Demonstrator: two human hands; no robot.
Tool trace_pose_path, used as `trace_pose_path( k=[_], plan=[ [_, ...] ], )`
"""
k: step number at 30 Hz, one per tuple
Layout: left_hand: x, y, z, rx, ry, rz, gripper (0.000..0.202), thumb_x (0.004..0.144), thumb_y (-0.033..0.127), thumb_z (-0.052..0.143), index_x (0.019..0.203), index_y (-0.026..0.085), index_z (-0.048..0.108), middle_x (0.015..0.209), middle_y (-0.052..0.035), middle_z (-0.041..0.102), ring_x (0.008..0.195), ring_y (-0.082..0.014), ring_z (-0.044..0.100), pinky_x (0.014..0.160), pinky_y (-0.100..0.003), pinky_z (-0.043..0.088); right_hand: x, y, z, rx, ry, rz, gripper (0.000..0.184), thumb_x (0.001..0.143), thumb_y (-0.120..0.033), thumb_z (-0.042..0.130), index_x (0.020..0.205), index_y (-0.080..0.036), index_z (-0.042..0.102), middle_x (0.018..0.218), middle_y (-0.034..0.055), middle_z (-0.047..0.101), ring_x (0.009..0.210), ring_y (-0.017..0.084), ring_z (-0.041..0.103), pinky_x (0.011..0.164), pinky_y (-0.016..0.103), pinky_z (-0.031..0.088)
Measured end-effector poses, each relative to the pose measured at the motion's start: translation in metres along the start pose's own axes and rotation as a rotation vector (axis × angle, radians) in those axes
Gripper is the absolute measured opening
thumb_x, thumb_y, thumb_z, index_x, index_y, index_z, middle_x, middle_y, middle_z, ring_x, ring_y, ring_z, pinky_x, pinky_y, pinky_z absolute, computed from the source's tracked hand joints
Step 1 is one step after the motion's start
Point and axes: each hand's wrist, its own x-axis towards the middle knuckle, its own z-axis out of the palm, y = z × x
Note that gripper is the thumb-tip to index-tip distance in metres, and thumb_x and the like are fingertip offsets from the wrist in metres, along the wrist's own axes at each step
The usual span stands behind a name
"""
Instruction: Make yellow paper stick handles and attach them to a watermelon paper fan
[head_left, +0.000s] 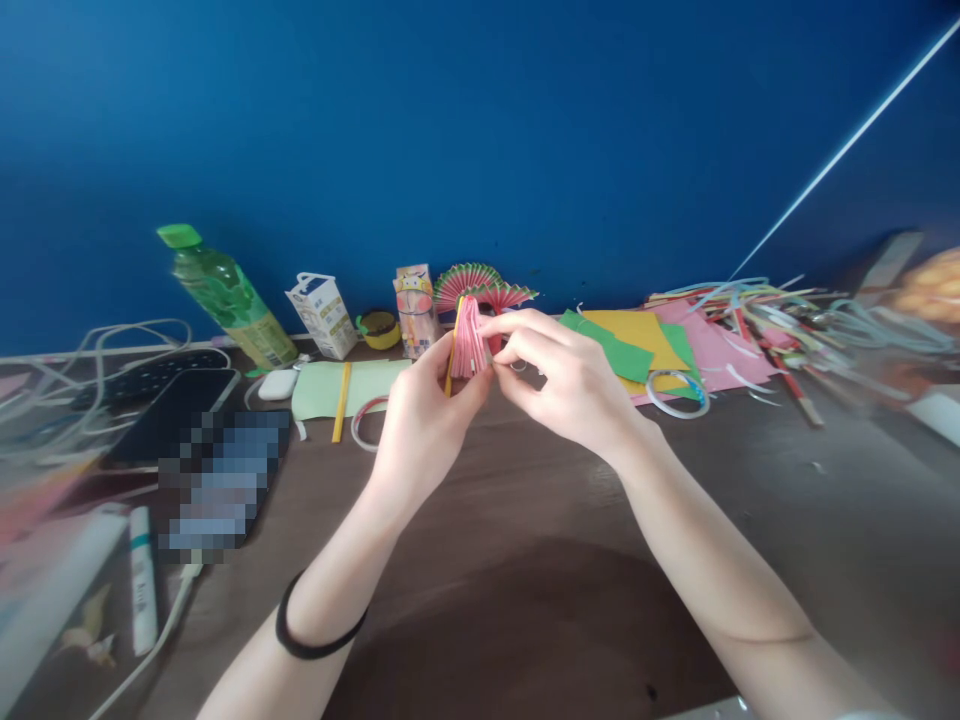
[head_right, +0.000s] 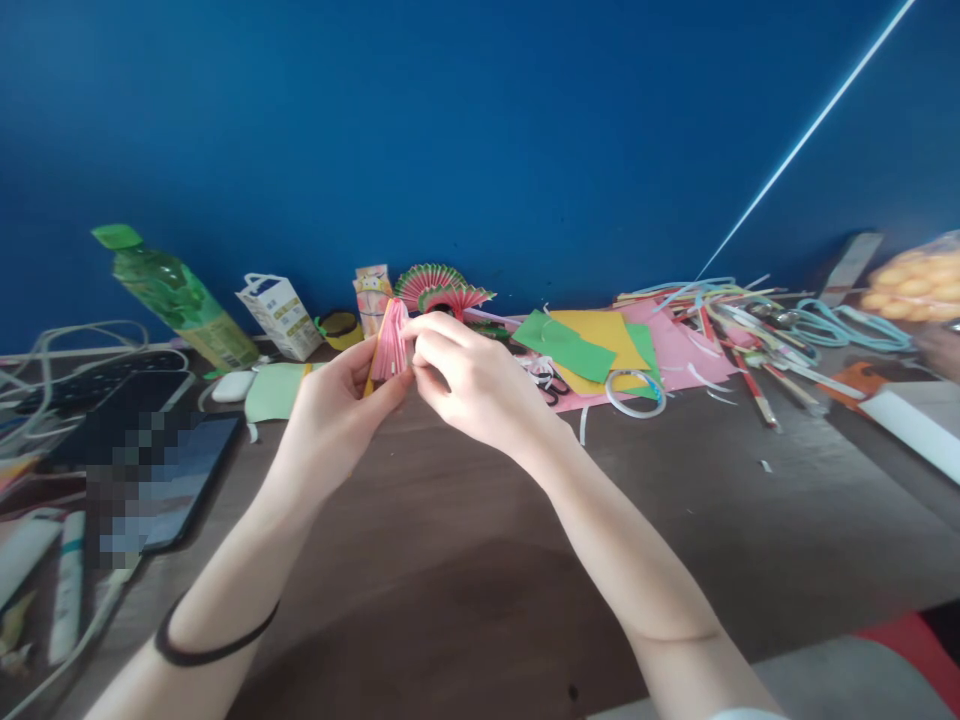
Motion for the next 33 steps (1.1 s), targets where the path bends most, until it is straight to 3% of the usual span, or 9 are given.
trace_pose_path(
  k=[6, 15, 23, 33],
  plan=[
    [-0.0006, 0.0013, 0.0007, 0.008, -0.003, 0.003, 0.031, 0.077, 0.032, 0.052, 0.104, 0.019, 0.061, 0.070, 0.0019, 0.055, 0.059, -0.0097, 0.040, 0.053, -0.019, 0.032, 0.0010, -0.0021, 0.0018, -0.021, 0.009, 0.025, 0.017, 0.078, -0.006, 0.046, 0.072, -0.021, 0.049, 0.109, 0.0069, 0.062, 0.098, 0.021, 0.060, 0.081, 0.035, 0.050],
    [-0.0001, 0.0016, -0.0011, -0.044, -0.029, -0.016, 0.032, 0.077, 0.032, 0.053, 0.105, 0.019, 0.061, 0.068, 0.0021, 0.054, 0.055, -0.0090, 0.036, 0.048, -0.019, 0.029, 0.0022, 0.0014, -0.0018, 0.118, 0.041, 0.045, 0.016, 0.075, -0.005, 0.049, 0.069, -0.020, 0.050, 0.107, 0.0068, 0.062, 0.099, 0.020, 0.058, 0.083, 0.036, 0.048],
    [-0.0020, 0.0008, 0.0010, 0.047, 0.047, 0.023, 0.030, 0.076, 0.028, 0.055, 0.105, 0.020, 0.061, 0.073, 0.0016, 0.059, 0.060, -0.0102, 0.044, 0.054, -0.019, 0.035, 0.0017, 0.0033, -0.0055, 0.149, 0.032, 0.117, 0.014, 0.079, -0.009, 0.050, 0.070, -0.018, 0.056, 0.104, 0.0063, 0.064, 0.096, 0.020, 0.060, 0.081, 0.036, 0.048],
    [-0.0036, 0.0037, 0.0041, 0.148, 0.088, 0.079, 0.028, 0.077, 0.026, 0.053, 0.105, 0.022, 0.058, 0.069, 0.0029, 0.058, 0.057, -0.0100, 0.045, 0.054, -0.019, 0.035, 0.0023, 0.0010, -0.0025, 0.091, 0.032, 0.102, 0.014, 0.079, -0.010, 0.052, 0.069, -0.019, 0.057, 0.100, 0.0060, 0.064, 0.093, 0.020, 0.060, 0.079, 0.035, 0.049]
  ],
)
